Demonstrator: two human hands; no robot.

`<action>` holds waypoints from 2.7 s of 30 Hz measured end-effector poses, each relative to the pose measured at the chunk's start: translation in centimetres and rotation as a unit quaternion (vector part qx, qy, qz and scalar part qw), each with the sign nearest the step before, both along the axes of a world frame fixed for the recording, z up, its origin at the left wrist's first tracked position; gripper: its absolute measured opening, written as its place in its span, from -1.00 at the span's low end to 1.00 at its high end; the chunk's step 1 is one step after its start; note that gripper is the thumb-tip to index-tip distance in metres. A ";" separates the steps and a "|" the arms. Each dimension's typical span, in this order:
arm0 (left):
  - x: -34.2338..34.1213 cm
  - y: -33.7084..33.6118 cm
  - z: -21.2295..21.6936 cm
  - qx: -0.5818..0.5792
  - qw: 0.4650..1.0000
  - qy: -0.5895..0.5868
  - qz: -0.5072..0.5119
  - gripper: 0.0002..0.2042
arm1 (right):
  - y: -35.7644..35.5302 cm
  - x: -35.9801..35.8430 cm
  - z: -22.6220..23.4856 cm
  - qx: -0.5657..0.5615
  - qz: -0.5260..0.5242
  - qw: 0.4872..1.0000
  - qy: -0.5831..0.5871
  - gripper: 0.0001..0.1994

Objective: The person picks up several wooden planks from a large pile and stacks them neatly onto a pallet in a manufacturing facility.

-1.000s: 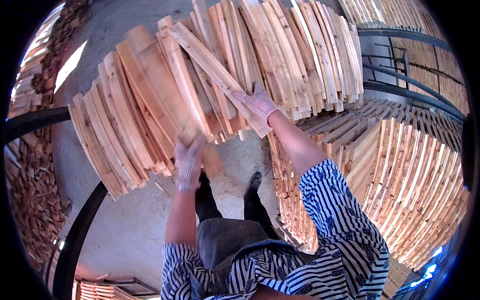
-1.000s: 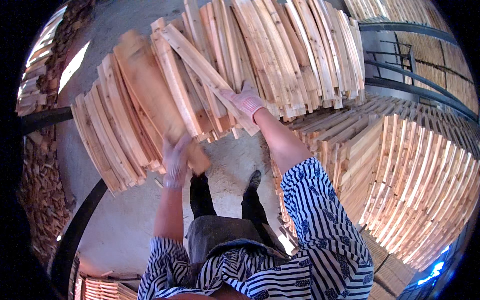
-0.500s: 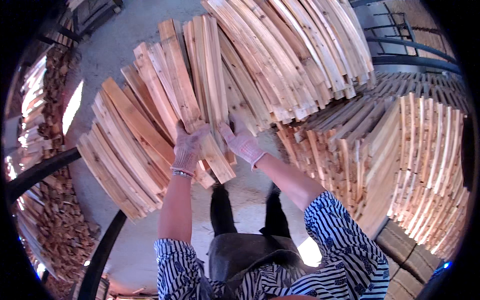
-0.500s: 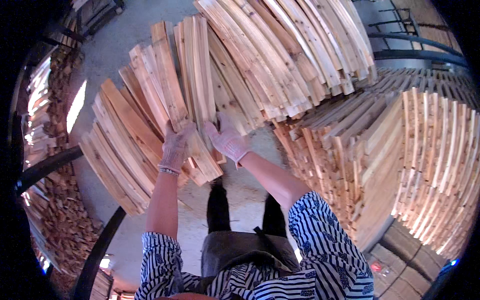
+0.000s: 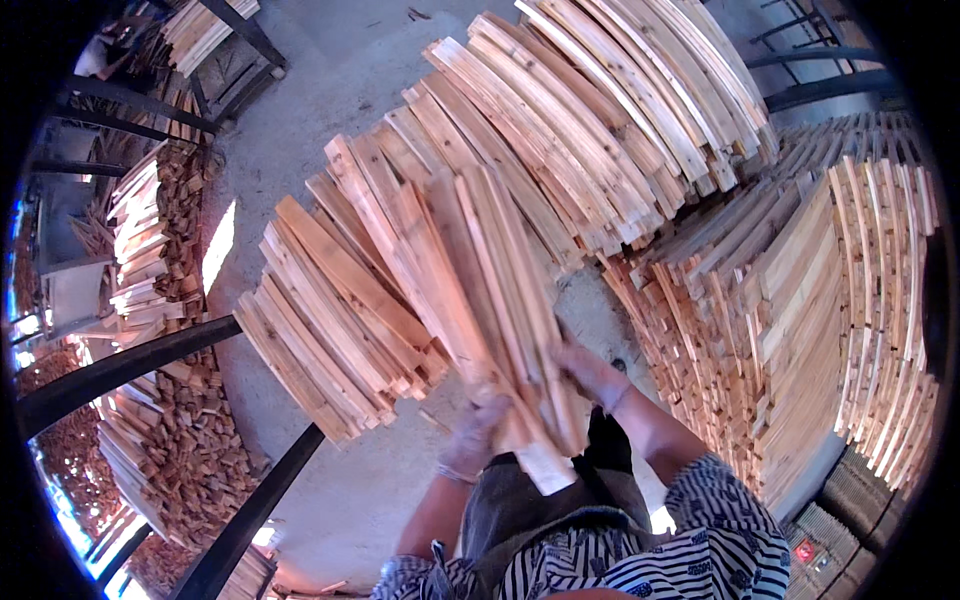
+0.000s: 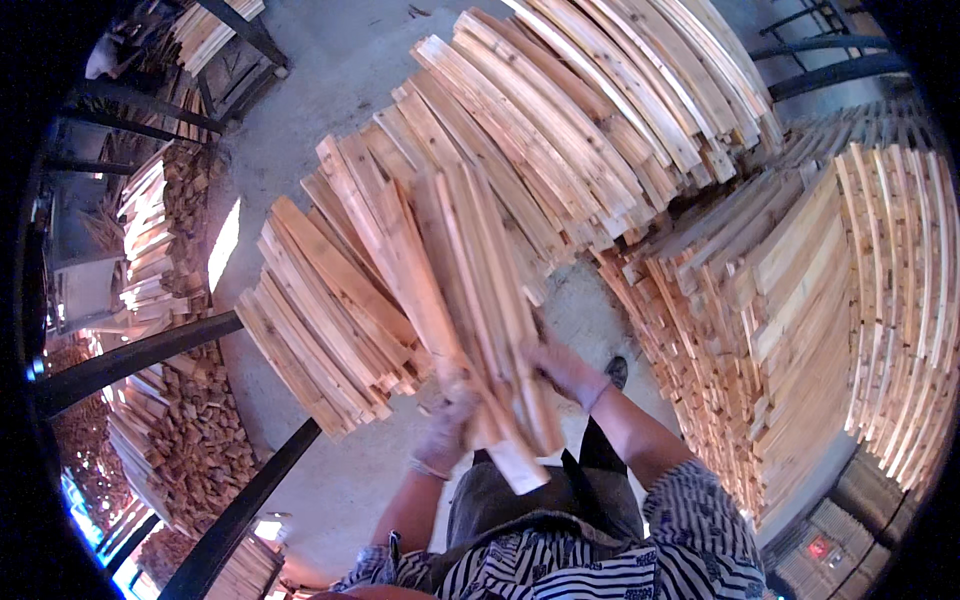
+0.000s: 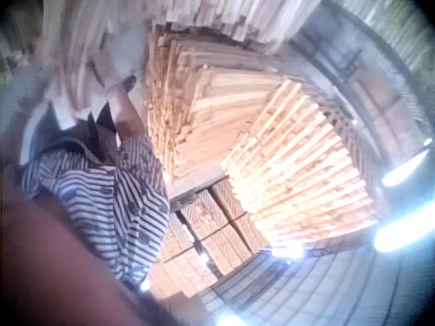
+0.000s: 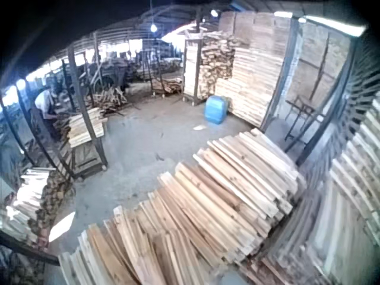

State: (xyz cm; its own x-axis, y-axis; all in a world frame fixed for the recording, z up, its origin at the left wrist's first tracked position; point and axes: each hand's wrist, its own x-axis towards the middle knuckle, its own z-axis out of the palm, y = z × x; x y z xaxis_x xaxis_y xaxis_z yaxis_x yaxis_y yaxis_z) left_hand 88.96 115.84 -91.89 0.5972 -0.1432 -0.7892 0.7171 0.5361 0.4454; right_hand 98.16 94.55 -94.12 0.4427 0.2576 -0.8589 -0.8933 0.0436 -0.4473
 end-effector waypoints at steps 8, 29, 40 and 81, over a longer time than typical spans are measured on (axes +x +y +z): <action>-6.0 -3.7 3.1 -0.100 0.995 -0.003 0.032 -0.50 | -1.6 -5.6 1.3 0.072 -0.028 0.994 0.075 -0.35; -0.2 -31.0 29.1 0.079 0.896 -0.434 -0.054 -0.21 | -33.6 -14.9 35.4 -0.033 -0.122 0.900 -0.416 -0.08; -7.4 -56.6 38.3 0.041 0.784 -0.551 -0.283 -0.17 | -51.6 -26.9 39.9 -0.372 -0.151 0.650 -0.645 -0.04; -7.4 -79.4 9.9 0.482 0.125 -0.560 -0.662 0.18 | -75.2 -58.9 18.1 -0.515 -0.358 0.778 -0.037 -0.06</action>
State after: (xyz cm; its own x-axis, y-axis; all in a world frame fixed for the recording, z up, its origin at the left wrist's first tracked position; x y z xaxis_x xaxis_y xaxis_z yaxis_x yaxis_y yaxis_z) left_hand 81.52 36.48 -81.95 0.3673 -0.8628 -0.3473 -0.9090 -0.4121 0.0628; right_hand 39.22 19.36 -75.98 0.2139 -0.8858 -0.4118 -0.7759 0.1021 -0.6226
